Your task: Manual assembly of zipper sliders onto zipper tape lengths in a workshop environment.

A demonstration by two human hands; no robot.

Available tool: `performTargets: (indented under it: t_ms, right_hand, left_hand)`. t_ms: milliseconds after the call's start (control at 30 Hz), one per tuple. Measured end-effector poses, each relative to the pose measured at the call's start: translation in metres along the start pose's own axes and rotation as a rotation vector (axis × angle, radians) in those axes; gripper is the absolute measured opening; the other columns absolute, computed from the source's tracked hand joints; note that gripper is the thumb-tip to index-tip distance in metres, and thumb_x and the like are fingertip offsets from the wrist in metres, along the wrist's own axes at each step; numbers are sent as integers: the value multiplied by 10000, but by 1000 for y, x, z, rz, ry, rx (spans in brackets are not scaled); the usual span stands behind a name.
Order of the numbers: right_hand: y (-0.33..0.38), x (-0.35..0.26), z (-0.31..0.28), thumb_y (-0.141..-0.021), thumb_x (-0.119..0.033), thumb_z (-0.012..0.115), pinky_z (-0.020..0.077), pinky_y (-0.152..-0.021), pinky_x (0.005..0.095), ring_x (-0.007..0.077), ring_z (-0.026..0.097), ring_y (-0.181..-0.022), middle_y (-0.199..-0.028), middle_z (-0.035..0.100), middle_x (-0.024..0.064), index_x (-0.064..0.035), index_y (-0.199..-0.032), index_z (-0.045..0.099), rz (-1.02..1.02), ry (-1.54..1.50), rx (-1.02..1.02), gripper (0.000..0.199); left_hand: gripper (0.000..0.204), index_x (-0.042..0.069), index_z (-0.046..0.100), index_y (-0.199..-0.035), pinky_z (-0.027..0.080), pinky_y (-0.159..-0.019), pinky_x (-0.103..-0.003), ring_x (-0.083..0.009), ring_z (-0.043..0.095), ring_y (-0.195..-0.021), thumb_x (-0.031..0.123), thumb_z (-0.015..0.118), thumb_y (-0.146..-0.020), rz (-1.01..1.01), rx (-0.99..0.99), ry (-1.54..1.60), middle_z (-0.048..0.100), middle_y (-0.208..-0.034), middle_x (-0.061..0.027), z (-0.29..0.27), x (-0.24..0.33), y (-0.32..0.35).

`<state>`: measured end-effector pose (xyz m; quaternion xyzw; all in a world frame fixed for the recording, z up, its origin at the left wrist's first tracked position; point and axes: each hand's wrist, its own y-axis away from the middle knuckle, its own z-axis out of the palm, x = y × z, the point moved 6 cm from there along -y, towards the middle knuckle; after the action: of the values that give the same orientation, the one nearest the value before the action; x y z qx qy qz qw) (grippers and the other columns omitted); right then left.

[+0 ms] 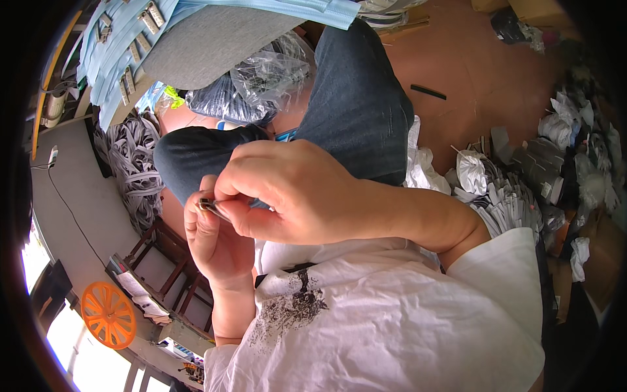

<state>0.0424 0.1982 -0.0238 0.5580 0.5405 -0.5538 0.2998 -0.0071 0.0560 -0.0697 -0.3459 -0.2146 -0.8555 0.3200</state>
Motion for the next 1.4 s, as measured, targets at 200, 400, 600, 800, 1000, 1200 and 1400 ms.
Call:
performTargets:
  t_ms: [200, 400, 600, 800, 1000, 1200, 1400]
  right_hand:
    - [1, -1, 1, -757, -41, 722, 480, -497, 332, 234, 608, -608, -761, 592, 49, -58, -852, 601, -59, 100, 34, 155]
    - [3, -2, 1, -777, -32, 718, 488, -503, 321, 225, 620, -620, -775, 605, 50, -56, -868, 610, -56, 48, 78, 143]
    - [7, -2, 1, -778, 25, 730, 450, -487, 259, 149, 575, -586, -818, 637, 72, -20, -918, 637, -152, -20, 90, 174]
    - [11, -6, 1, -759, -32, 767, 504, -512, 306, 203, 637, -682, -822, 617, 49, -47, -924, 640, -271, -42, 134, 209]
    - [13, -8, 0, -748, -15, 780, 502, -509, 300, 190, 636, -689, -816, 610, 36, -48, -939, 646, -322, -60, 145, 236]
    - [17, -9, -2, -780, -44, 787, 513, -513, 275, 195, 645, -672, -881, 670, 79, -68, -979, 664, -353, -70, 103, 234]
    - [18, -9, -3, -816, -96, 729, 435, -434, 231, 103, 551, -563, -916, 618, 12, -167, -1108, 708, -458, -22, 60, 301]
  left_hand:
    - [185, 3, 658, -1101, 436, -886, -312, -178, 538, -959, 109, 597, -963, 18, 48, -38, 546, -1015, -71, 0, 1, -1]
    - [188, 32, 662, -1116, 440, -884, -305, -145, 538, -926, 131, 609, -965, 54, 33, -126, 533, -995, -36, -1, 3, 0]
    - [196, 55, 664, -1116, 441, -875, -325, -181, 525, -939, 147, 641, -945, 126, -11, -179, 522, -986, -46, 4, 6, -1]
    - [182, 58, 667, -1039, 436, -804, -362, -222, 503, -876, 184, 689, -910, 259, -84, -259, 517, -933, -66, 11, 12, -2]
    - [180, 40, 666, -976, 450, -732, -385, -223, 505, -808, 201, 700, -901, 325, -104, -290, 532, -889, -78, 14, 15, -2]
    - [208, 32, 666, -974, 460, -705, -386, -221, 517, -798, 217, 711, -892, 365, -100, -301, 545, -879, -77, 17, 16, 1]
    - [227, 26, 642, -938, 477, -699, -386, -225, 556, -779, 225, 734, -876, 343, -82, -372, 596, -860, -86, 19, 19, 4]
